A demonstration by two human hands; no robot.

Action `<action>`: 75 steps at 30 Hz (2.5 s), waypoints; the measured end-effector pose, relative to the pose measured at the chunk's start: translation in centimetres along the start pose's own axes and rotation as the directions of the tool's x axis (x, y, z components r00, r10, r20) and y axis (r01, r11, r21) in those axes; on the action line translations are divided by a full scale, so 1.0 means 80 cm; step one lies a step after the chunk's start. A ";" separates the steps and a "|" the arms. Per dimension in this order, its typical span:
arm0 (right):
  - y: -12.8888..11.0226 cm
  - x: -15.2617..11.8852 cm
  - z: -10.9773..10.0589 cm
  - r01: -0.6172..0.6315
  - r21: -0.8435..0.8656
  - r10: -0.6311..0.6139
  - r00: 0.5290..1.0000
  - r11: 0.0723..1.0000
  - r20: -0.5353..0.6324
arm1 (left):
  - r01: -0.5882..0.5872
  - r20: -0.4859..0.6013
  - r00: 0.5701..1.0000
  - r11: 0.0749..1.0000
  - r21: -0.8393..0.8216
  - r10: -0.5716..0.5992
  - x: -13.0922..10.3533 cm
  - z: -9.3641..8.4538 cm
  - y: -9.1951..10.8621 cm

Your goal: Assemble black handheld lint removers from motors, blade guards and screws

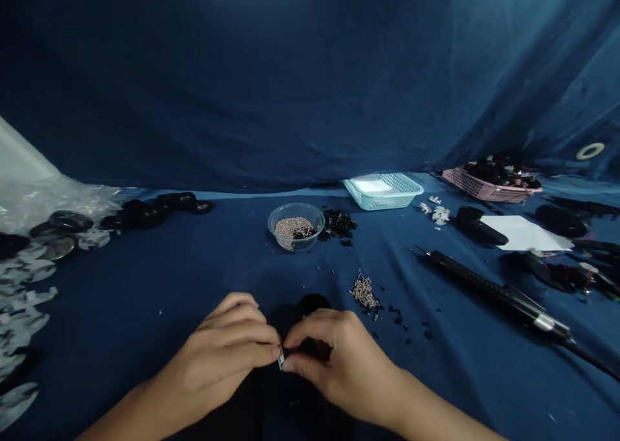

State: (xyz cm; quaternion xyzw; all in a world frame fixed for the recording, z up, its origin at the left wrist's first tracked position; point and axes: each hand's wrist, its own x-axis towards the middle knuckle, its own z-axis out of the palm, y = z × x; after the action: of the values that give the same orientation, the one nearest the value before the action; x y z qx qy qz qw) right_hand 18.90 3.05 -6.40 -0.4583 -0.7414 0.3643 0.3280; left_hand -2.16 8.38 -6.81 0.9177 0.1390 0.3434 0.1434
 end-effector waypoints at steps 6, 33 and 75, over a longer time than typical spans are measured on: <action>0.005 0.007 -0.004 0.030 0.022 -0.030 0.999 0.999 0.029 | -0.017 0.023 1.000 0.999 -0.031 0.017 0.004 0.000 0.000; 0.026 -0.002 0.025 -0.356 0.161 0.370 0.927 0.920 -0.065 | -0.002 0.059 0.998 0.997 0.082 -0.003 -0.005 -0.011 -0.008; 0.008 0.038 0.044 0.036 -0.077 -0.065 0.907 0.996 -0.415 | 0.041 -0.223 0.970 0.833 0.552 0.100 -0.039 -0.018 0.004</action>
State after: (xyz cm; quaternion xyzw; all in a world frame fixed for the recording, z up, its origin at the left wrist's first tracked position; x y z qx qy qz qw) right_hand 15.16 5.17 -8.28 -0.5169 -0.6778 0.2238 0.4725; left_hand -5.31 7.22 -7.51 0.8731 0.2343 0.4001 -0.1510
